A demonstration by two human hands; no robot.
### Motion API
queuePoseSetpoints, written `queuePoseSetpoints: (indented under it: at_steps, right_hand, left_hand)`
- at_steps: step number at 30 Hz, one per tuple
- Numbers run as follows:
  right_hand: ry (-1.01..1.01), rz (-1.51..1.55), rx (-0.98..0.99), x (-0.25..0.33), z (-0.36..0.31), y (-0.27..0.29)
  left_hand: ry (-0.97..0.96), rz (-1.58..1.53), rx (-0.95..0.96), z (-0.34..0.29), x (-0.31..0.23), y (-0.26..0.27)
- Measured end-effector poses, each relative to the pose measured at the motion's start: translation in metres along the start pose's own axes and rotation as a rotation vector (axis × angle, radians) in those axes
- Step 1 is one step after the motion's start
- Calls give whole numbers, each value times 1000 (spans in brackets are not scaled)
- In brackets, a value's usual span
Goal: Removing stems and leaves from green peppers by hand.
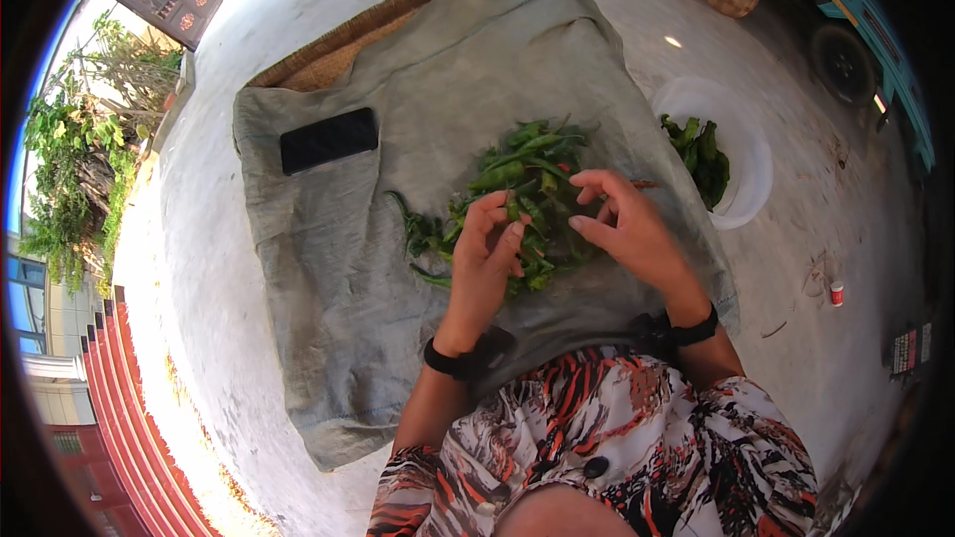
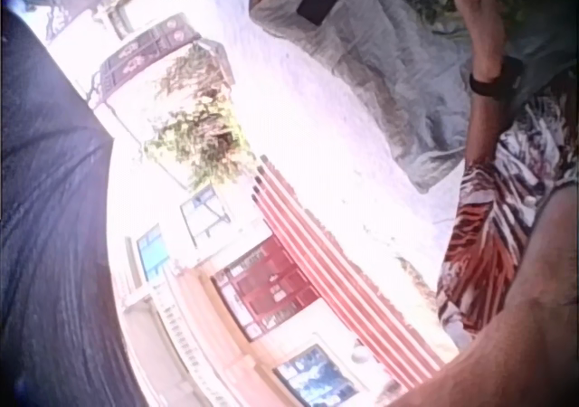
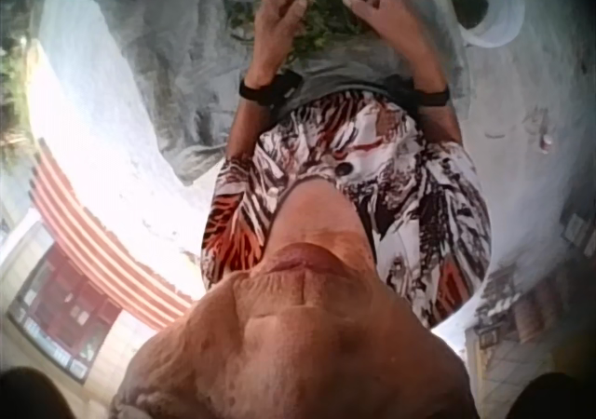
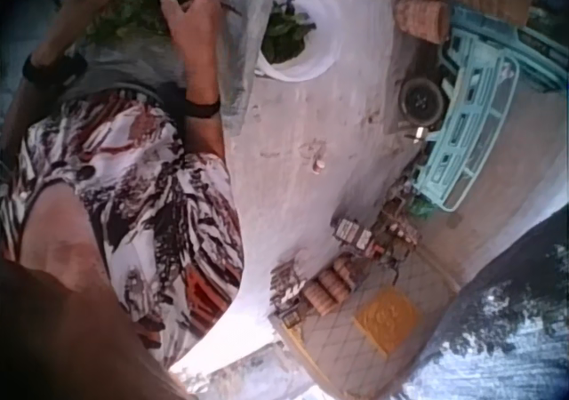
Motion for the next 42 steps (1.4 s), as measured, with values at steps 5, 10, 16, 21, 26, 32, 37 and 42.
queuePoseSetpoints:
  at_steps: [5, 10, 16, 21, 26, 32, 37, 42]
  right_hand:
    - [-156, 38, 304, 22, -3, -24]
    - [173, -183, 232, 12, -6, -27]
    - [-54, 100, 270, -3, -10, -6]
    - [-88, 614, -118, -21, -9, 47]
    - [-176, 472, -182, -18, -17, 51]
    - [205, -625, -19, -23, -20, 1]
    - [187, -540, -50, -10, -21, 6]
    - [340, -578, 4, 7, -32, -9]
  left_hand:
    - [-15, -89, -30, -6, -9, -4]
    - [-61, 227, -12, -7, -14, -8]
    - [78, -47, -35, -8, -13, -1]
    - [61, -48, -1, -10, -6, 0]
    - [90, -51, 60, -8, 9, 3]
    - [72, -129, 25, -9, 23, 7]
    - [39, -33, -1, -16, 21, -1]
    - [-43, 31, 91, -16, 23, -1]
Point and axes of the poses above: each hand's wrist, its own z-axis towards the middle knuckle, its own y-axis out of the back of the hand, x = y × z, the point moved 3 cm from there along z, towards the middle knuckle, and after that the axes turned 6 degrees about -z, right-handed, at the moved point
